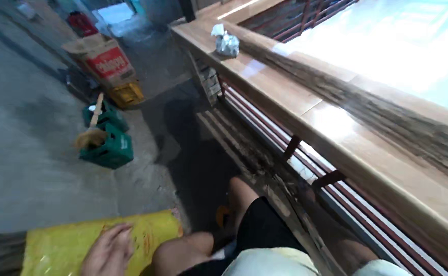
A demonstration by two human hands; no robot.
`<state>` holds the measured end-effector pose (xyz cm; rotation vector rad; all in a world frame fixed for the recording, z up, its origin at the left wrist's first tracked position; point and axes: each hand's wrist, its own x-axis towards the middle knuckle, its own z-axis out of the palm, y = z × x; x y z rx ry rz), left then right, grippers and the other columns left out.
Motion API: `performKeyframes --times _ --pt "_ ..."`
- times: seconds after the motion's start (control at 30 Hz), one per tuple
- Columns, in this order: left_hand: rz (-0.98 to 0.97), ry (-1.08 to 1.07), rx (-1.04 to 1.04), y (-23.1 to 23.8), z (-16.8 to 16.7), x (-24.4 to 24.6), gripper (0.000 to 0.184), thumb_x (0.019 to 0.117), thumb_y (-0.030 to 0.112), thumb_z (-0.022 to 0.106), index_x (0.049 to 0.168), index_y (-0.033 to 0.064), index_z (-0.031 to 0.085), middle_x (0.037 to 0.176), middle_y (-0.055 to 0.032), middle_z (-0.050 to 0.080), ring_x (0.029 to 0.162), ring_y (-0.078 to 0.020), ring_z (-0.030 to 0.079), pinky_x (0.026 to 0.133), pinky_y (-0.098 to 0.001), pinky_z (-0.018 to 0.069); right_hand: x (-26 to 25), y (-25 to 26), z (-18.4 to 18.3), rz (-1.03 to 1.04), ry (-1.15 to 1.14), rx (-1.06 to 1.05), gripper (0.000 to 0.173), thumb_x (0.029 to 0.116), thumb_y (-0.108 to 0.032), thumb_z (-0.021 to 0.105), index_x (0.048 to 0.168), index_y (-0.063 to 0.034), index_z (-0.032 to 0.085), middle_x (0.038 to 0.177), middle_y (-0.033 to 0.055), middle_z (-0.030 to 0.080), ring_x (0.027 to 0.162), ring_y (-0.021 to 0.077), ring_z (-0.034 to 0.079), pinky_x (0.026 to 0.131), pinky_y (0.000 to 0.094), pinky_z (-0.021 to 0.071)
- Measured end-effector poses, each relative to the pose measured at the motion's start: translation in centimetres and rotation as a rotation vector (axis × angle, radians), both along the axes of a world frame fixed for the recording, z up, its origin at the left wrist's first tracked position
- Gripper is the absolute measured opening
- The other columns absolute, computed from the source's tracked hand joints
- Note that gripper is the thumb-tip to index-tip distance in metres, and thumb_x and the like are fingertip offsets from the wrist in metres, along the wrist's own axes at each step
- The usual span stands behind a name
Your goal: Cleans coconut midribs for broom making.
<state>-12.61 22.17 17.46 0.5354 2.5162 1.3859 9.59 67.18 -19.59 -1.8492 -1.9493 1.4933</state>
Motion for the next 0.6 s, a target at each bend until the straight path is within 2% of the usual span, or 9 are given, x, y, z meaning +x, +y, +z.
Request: performKeyframes --times 0.03,0.07,0.1,0.17,0.23,0.3,0.4,0.5,0.6 --pt "0.077 -0.071 0.01 1.4 -1.5 0.0 0.028 0.1065 0.017 0.046 0.125 -0.0012 0.055 0.079 0.0091 0.058 0.059 0.0041 0.052 0.054 -0.0152 0.0458 -1.0 -0.5 0.8 -0.043 0.081 0.0 0.046 0.1093 -0.026 0.049 0.144 0.0048 0.05 0.136 0.0304 0.058 0.124 0.0424 0.059 0.106 0.0572 0.0458" --pt "0.14 -0.155 0.026 2.7 -3.2 0.0 0.025 0.1067 0.016 0.046 0.122 -0.0002 0.058 0.074 0.0083 0.056 0.055 0.0031 0.05 0.049 -0.0138 0.0435 -2.0 -1.1 2.0 -0.086 0.166 -0.02 0.044 0.1103 -0.026 0.046 0.143 0.0041 0.051 0.129 0.0278 0.062 0.112 0.0377 0.065 0.097 0.0535 0.0527" --pt "0.17 -0.241 0.044 3.7 -5.0 0.0 0.025 0.1072 0.015 0.046 0.122 -0.0004 0.059 0.071 0.0062 0.057 0.052 0.0013 0.05 0.047 -0.0142 0.0427 -3.2 -2.1 3.6 -0.109 0.249 -0.049 0.041 0.111 -0.026 0.045 0.139 0.0032 0.053 0.116 0.0231 0.066 0.093 0.03 0.068 0.08 0.0471 0.0577" --pt "0.163 -0.375 0.052 5.2 -8.9 0.0 0.026 0.1086 0.014 0.045 0.124 -0.0022 0.058 0.07 0.0012 0.059 0.051 -0.0033 0.052 0.046 -0.0175 0.0443 -5.0 -4.7 9.0 -0.05 0.396 -0.152 0.038 0.1115 -0.026 0.044 0.132 0.0042 0.055 0.097 0.0137 0.065 0.072 0.016 0.061 0.065 0.0341 0.0545" --pt "0.143 -0.458 0.066 6.8 -12.3 0.7 0.026 0.109 0.015 0.045 0.123 -0.0026 0.059 0.069 -0.0007 0.061 0.05 -0.005 0.054 0.045 -0.0186 0.046 -5.9 -7.4 13.7 0.105 0.555 -0.291 0.035 0.1111 -0.024 0.044 0.131 0.0021 0.056 0.092 0.0051 0.063 0.069 0.0079 0.058 0.063 0.026 0.0525" --pt "0.114 -0.529 0.101 8.7 -14.4 1.8 0.024 0.1088 0.014 0.046 0.121 -0.0022 0.059 0.069 -0.0011 0.061 0.05 -0.0054 0.054 0.045 -0.0188 0.046 -6.6 -9.2 15.1 0.3 0.716 -0.357 0.034 0.1092 -0.021 0.045 0.127 0.0029 0.061 0.089 0.0046 0.067 0.066 0.0101 0.062 0.059 0.0279 0.0559" --pt "0.053 -0.582 0.132 10.9 -15.8 3.8 0.021 0.1073 0.012 0.049 0.118 -0.0021 0.06 0.065 0.0013 0.057 0.048 -0.003 0.05 0.044 -0.0164 0.0422 -7.7 -12.4 17.8 0.602 0.83 -0.474 0.034 0.1071 -0.024 0.048 0.128 0.0003 0.061 0.086 0.0022 0.068 0.064 0.0089 0.063 0.058 0.027 0.0554" --pt "-0.014 -0.59 0.146 11.6 -16.4 5.5 0.015 0.1056 0.01 0.048 0.107 0.0001 0.06 0.066 0.0024 0.058 0.049 -0.0016 0.05 0.045 -0.0152 0.0415 -9.2 -15.1 18.2 0.734 0.891 -0.669 0.043 0.1061 -0.023 0.052 0.144 -0.0029 0.046 0.084 0.0052 0.068 0.059 0.0107 0.062 0.052 0.0262 0.0529" --pt "-0.03 -0.601 0.198 10.7 -16.4 6.4 0.017 0.1047 0.009 0.048 0.105 -0.001 0.062 0.079 -0.0026 0.068 0.05 -0.0005 0.051 0.044 -0.0138 0.0402 -10.1 -16.6 17.6 0.791 0.875 -0.808 0.042 0.1056 -0.018 0.051 0.144 -0.0049 0.044 0.086 0.0059 0.067 0.057 0.01 0.059 0.05 0.0259 0.0508"
